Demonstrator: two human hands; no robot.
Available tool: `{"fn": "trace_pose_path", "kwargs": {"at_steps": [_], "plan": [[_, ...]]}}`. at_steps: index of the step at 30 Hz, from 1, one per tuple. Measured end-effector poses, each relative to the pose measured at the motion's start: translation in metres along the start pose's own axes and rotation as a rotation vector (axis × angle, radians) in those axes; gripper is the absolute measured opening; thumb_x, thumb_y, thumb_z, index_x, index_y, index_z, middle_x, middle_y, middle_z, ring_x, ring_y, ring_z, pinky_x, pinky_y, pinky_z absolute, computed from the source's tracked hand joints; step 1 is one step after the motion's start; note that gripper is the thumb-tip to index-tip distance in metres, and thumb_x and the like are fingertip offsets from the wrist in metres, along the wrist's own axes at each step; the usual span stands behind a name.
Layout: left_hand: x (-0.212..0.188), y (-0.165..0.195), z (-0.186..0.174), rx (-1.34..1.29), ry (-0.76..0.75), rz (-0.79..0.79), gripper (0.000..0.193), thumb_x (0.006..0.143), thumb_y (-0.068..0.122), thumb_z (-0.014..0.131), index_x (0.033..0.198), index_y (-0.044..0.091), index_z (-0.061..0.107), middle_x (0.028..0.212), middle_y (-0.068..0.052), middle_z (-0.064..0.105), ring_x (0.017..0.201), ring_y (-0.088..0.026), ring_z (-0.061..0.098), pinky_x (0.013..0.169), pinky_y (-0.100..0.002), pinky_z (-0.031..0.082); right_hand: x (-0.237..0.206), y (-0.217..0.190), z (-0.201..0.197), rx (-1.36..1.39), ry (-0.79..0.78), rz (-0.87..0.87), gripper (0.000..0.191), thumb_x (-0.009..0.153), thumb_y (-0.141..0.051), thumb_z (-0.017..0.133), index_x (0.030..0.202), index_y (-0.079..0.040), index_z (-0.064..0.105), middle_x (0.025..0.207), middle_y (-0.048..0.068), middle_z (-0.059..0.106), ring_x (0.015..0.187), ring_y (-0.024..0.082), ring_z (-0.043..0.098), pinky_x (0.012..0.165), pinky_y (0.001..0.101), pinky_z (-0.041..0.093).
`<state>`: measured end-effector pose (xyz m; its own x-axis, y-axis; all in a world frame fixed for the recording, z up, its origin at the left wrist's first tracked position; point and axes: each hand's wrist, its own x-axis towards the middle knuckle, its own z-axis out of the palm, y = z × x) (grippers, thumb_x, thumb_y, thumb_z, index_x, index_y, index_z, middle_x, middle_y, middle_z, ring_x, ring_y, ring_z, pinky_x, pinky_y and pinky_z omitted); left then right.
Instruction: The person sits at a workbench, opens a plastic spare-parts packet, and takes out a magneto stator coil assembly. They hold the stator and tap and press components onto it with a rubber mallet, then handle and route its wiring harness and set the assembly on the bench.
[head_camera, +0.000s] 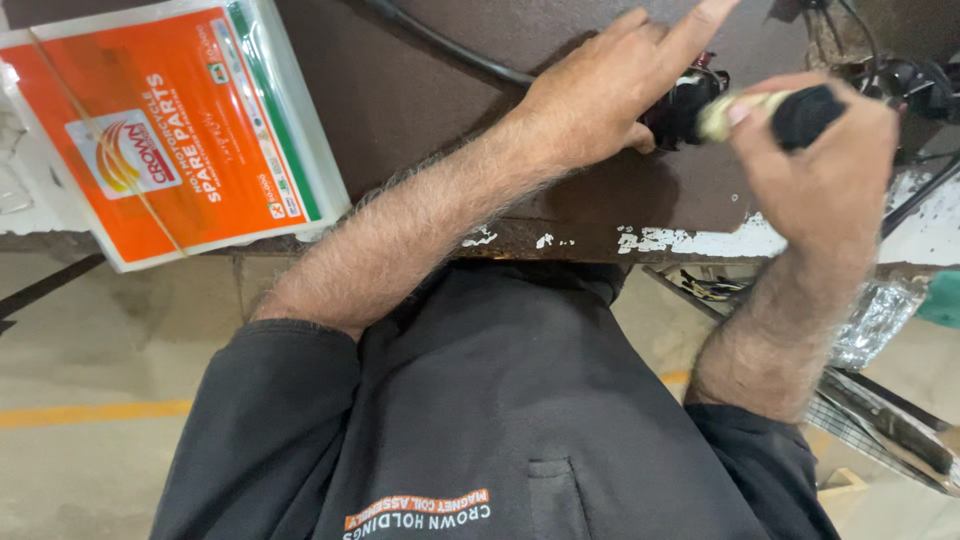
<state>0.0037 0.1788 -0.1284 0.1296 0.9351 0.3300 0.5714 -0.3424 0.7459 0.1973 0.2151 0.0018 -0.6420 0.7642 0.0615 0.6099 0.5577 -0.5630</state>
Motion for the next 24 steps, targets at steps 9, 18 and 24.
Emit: {"fn": "trace_pose_path", "kwargs": {"at_steps": [9,18,24], "plan": [[-0.002,0.002,-0.007,-0.038,-0.003,0.038,0.125,0.068,0.02,0.098,0.161,0.015,0.013,0.124,-0.012,0.066,0.121,-0.036,0.058,0.101,-0.046,0.053,0.007,-0.015,-0.003,-0.019,0.051,0.1,0.012,0.108,-0.008,0.077,0.109,0.004,0.074,0.097,0.011,0.073,0.087,0.011,0.067,0.081,0.0286,0.055],[0.0,0.02,-0.032,0.035,-0.111,0.106,0.118,0.073,0.023,0.099,0.16,0.008,0.02,0.127,-0.011,0.064,0.116,-0.037,0.056,0.096,-0.047,0.052,-0.074,0.049,0.037,0.499,0.586,0.13,0.03,0.113,-0.019,0.071,0.131,0.004,0.063,0.106,0.014,0.073,0.084,0.017,0.073,0.072,0.0287,0.061],[0.01,0.038,-0.02,0.12,-0.148,0.091,0.122,0.07,0.032,0.101,0.16,0.012,0.022,0.126,-0.006,0.066,0.112,-0.031,0.059,0.096,-0.044,0.054,-0.144,0.056,0.038,0.662,0.724,0.149,0.046,0.114,-0.029,0.077,0.136,0.007,0.059,0.106,0.016,0.07,0.081,0.021,0.07,0.071,0.0302,0.058]]}}
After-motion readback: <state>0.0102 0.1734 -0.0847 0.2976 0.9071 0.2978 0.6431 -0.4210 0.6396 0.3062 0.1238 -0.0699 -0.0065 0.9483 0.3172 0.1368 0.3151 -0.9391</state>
